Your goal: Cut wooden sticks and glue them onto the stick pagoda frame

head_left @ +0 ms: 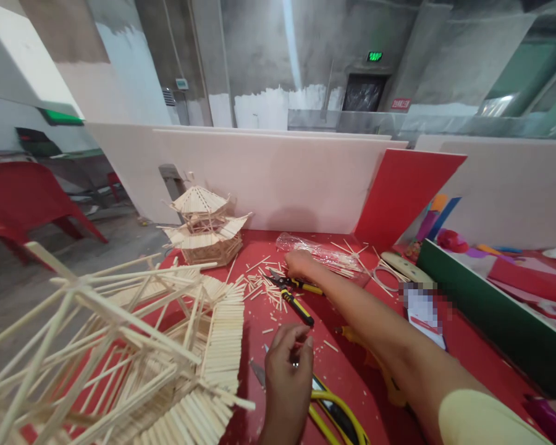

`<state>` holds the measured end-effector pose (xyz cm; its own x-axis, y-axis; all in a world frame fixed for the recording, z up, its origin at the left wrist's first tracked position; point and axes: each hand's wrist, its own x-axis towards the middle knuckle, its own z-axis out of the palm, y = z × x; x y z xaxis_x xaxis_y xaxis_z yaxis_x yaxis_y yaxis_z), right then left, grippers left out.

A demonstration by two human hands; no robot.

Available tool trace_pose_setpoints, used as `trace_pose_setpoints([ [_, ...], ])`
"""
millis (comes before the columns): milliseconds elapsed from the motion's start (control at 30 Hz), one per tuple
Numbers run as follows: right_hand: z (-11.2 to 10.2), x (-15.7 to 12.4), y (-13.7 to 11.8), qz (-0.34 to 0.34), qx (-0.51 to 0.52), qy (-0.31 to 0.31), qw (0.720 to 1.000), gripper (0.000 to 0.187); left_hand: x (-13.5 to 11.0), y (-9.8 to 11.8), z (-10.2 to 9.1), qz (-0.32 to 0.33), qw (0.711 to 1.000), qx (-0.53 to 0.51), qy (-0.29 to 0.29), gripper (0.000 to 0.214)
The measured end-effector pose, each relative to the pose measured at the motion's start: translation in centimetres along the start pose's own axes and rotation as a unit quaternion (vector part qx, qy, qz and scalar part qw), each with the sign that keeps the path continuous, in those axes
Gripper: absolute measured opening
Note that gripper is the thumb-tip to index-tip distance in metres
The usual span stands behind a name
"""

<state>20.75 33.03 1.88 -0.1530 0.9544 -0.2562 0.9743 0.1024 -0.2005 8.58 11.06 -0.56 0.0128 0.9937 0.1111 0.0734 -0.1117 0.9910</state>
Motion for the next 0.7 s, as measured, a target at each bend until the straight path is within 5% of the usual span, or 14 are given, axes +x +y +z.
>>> trace_pose_setpoints([
  [167, -2.0, -0.9, 0.4, -0.030, 0.087, -0.003, 0.996, 0.035, 0.1, -0.4, -0.1, -0.017, 0.999, -0.018, 0.028, 0.016],
  [300, -4.0, -5.1, 1.2, -0.077, 0.184, 0.040, 0.979, 0.035, 0.3, -0.2, -0.3, -0.043, 0.996, -0.059, 0.043, 0.021],
  [500, -3.4, -18.6, -0.4, -0.121, 0.286, 0.144, 0.939, 0.029, -1.7, 2.3, 0.6, -0.156, 0.964, -0.212, -0.037, 0.036],
  [700, 1.1, -32.4, -1.8, -0.097, 0.394, 0.231, 0.884, 0.026, -8.6, 4.9, -1.5, -0.198, 0.918, -0.334, -0.086, 0.044],
])
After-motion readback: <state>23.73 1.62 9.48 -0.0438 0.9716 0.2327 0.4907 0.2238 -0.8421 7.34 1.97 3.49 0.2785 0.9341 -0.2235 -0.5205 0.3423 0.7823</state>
